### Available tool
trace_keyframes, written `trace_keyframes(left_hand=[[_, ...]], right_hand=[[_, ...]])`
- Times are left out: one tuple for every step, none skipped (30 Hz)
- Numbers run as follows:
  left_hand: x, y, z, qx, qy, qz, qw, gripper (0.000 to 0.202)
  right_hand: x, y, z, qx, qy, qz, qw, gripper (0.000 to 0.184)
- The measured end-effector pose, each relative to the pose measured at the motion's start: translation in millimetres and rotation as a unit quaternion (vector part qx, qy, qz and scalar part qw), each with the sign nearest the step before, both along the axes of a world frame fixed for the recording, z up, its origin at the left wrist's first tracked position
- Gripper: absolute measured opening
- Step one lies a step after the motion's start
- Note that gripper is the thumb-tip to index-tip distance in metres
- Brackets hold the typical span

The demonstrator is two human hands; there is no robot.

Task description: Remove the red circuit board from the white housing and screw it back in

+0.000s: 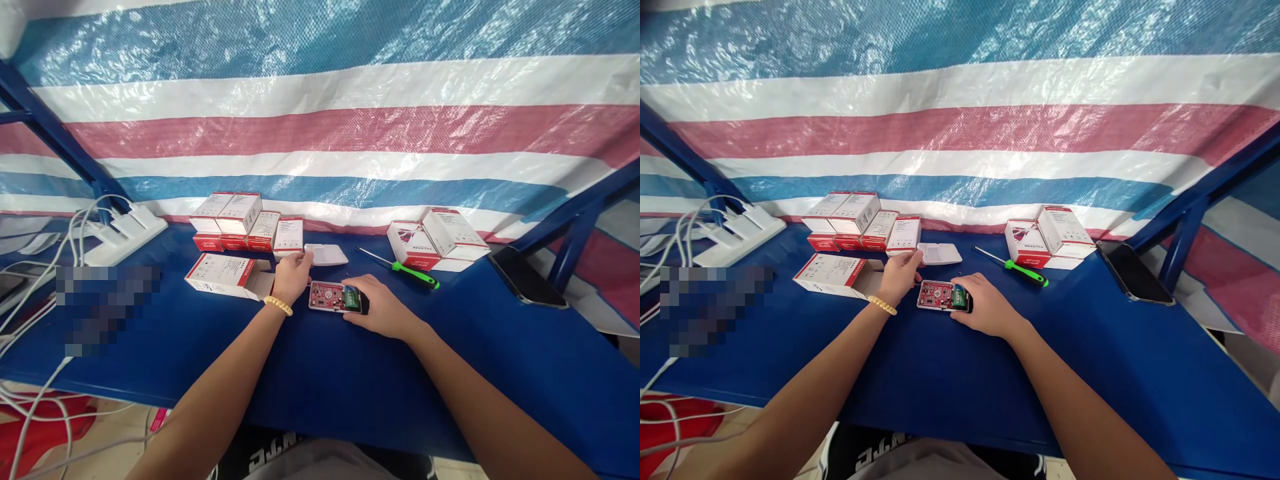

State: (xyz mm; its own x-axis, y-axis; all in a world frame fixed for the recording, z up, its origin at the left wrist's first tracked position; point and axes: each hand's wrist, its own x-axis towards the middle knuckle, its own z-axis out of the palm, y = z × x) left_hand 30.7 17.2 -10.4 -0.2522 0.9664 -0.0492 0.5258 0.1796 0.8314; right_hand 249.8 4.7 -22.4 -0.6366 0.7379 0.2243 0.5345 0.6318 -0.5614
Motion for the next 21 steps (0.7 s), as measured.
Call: trace_keyframes(left_hand=[[0, -1, 0.0, -0.003, 0.009, -0.008, 1.000, 0.042], [0, -2, 0.5, -0.004, 0.022, -0.013, 1.000, 0.039], [0, -3, 1.8, -0.003, 0.034, -0.013, 0.999, 0.036], [-1, -5, 3.7, 0.004, 0.051, -0.012, 0.999, 0.032], [-2, -7, 6.1, 0.017, 0.077, -0.017, 0.997, 0.028], [-3, -10, 9.0, 0.037, 0.106, -0.033, 0.993, 0.025], [-5, -12, 12.2, 0.061, 0.138, -0.063, 0.986, 0.023], [-7, -15, 15.4, 0.089, 0.169, -0.109, 0.975, 0.023], [-10, -17, 18.6, 0.115, 0.195, -0.163, 0.960, 0.025], [-12, -19, 21.4, 0.135, 0.217, -0.218, 0.942, 0.027], [-15, -21, 23.8, 0.147, 0.234, -0.266, 0.924, 0.029], [-17, -23, 25.6, 0.150, 0.249, -0.303, 0.907, 0.031], [-20, -24, 26.9, 0.146, 0.263, -0.330, 0.895, 0.033], [-23, -25, 27.7, 0.137, 0.273, -0.348, 0.886, 0.035], [-25, -25, 27.9, 0.124, 0.278, -0.360, 0.882, 0.038], [-28, -25, 27.7, 0.108, 0.279, -0.368, 0.880, 0.044], [-30, -25, 27.2, 0.091, 0.276, -0.375, 0.880, 0.051], [-31, -24, 26.5, 0.072, 0.272, -0.381, 0.881, 0.058], [-32, -24, 25.7, 0.053, 0.269, -0.385, 0.881, 0.066], [-32, -23, 24.9, 0.037, 0.268, -0.389, 0.881, 0.074], [-32, -23, 24.1, 0.025, 0.269, -0.392, 0.879, 0.079]], right_hand=[[2, 2, 0.7, -0.005, 0.004, 0.008, 1.000, 0.052], [4, 3, 1.7, -0.009, 0.006, 0.016, 1.000, 0.052], [6, 4, 2.7, -0.012, 0.007, 0.023, 1.000, 0.051], [7, 4, 3.5, -0.015, 0.007, 0.027, 0.999, 0.052], [8, 5, 4.1, -0.016, 0.007, 0.030, 0.999, 0.053], [8, 5, 4.5, -0.016, 0.007, 0.032, 0.999, 0.053], [8, 4, 4.6, -0.015, 0.007, 0.033, 0.999, 0.054], [8, 4, 4.6, -0.012, 0.009, 0.034, 0.999, 0.055], [8, 3, 4.6, -0.007, 0.011, 0.038, 0.999, 0.055], [7, 3, 4.8, 0.000, 0.016, 0.043, 0.999, 0.056], [7, 3, 5.1, 0.009, 0.022, 0.047, 0.999, 0.056], [7, 3, 5.7, 0.020, 0.032, 0.049, 0.998, 0.055], [8, 3, 6.6, 0.034, 0.042, 0.047, 0.997, 0.052], [9, 4, 7.7, 0.050, 0.053, 0.041, 0.996, 0.046], [11, 6, 9.0, 0.070, 0.065, 0.026, 0.995, 0.037], [14, 9, 10.2, 0.093, 0.078, 0.001, 0.993, 0.027], [19, 12, 11.2, 0.120, 0.088, -0.036, 0.988, 0.018], [24, 17, 11.8, 0.147, 0.095, -0.086, 0.981, 0.013], [31, 21, 11.8, 0.170, 0.091, -0.146, 0.970, 0.012], [39, 27, 11.1, 0.186, 0.075, -0.209, 0.957, 0.013], [48, 32, 9.8, 0.190, 0.044, -0.265, 0.944, 0.015]])
